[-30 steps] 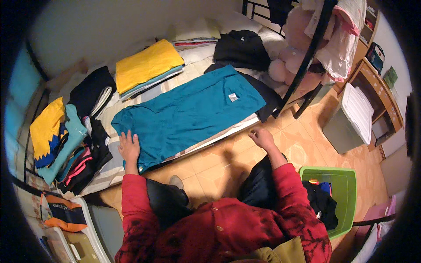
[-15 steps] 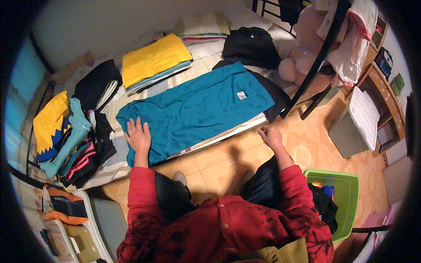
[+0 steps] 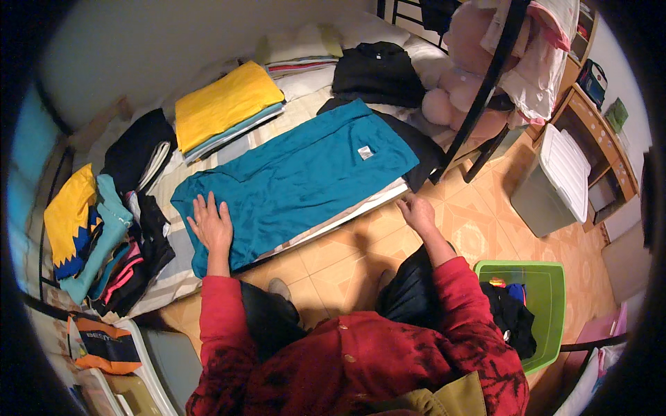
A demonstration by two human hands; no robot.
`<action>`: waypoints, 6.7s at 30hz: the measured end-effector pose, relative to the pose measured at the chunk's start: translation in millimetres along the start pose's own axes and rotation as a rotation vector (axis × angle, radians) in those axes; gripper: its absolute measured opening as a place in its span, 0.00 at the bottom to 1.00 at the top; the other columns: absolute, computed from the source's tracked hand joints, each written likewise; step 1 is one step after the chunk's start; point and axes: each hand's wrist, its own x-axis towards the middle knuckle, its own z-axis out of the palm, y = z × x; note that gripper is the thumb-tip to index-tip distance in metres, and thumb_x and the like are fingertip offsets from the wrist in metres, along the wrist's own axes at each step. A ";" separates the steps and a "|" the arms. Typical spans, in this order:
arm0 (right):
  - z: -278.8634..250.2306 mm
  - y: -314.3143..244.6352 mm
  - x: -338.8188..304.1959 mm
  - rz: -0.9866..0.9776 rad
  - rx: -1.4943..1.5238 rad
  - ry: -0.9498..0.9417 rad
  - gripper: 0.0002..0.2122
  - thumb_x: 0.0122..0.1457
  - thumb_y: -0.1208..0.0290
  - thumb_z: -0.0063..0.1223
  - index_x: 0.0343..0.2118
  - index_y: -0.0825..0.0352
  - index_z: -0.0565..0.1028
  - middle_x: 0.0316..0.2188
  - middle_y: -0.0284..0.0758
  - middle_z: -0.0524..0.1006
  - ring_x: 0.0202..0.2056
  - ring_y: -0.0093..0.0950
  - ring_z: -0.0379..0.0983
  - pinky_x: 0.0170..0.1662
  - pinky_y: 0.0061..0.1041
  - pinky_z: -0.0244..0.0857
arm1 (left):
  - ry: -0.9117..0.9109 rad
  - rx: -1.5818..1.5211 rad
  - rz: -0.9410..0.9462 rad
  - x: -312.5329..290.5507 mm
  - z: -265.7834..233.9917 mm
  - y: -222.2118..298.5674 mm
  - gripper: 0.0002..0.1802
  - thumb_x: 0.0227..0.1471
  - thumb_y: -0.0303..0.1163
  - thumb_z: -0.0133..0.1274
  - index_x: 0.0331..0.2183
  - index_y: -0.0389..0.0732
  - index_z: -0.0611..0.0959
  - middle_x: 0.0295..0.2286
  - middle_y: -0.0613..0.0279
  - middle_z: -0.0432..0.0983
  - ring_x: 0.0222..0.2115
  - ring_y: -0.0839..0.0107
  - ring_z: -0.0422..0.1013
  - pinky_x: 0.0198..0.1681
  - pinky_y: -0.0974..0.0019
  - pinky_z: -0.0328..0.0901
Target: The person sits on the floor and folds clothes by hand. They pick up a teal shirt from a green laundry basket, unfold it, fold it neatly, and place it on a stack. They repeat the process with a white shirt.
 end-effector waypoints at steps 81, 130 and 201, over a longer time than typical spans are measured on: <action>20.5 -66.1 270.0 0.009 -0.244 0.056 0.37 0.49 0.31 0.45 0.37 0.68 0.79 0.35 0.49 0.79 0.40 0.45 0.76 0.43 0.40 0.69 | 0.072 -1.215 -0.301 59.9 123.0 305.8 0.32 0.62 0.45 0.39 0.58 0.31 0.60 0.55 0.36 0.59 0.56 0.43 0.57 0.59 0.53 0.52; -37.3 10.2 95.5 0.080 0.639 0.305 0.16 0.56 0.63 0.58 0.40 0.72 0.75 0.30 0.37 0.78 0.31 0.23 0.74 0.37 0.23 0.68 | -0.347 -0.952 0.298 179.9 74.5 265.4 0.16 0.53 0.35 0.53 0.42 0.36 0.80 0.37 0.53 0.79 0.39 0.64 0.75 0.43 0.65 0.68; 68.2 -238.8 0.1 -0.413 0.398 -0.151 0.14 0.51 0.58 0.60 0.30 0.64 0.72 0.21 0.44 0.77 0.23 0.45 0.75 0.25 0.41 0.66 | -0.148 -0.259 0.852 153.8 42.1 58.0 0.12 0.41 0.20 0.48 0.32 0.45 0.74 0.30 0.55 0.73 0.31 0.49 0.72 0.30 0.50 0.66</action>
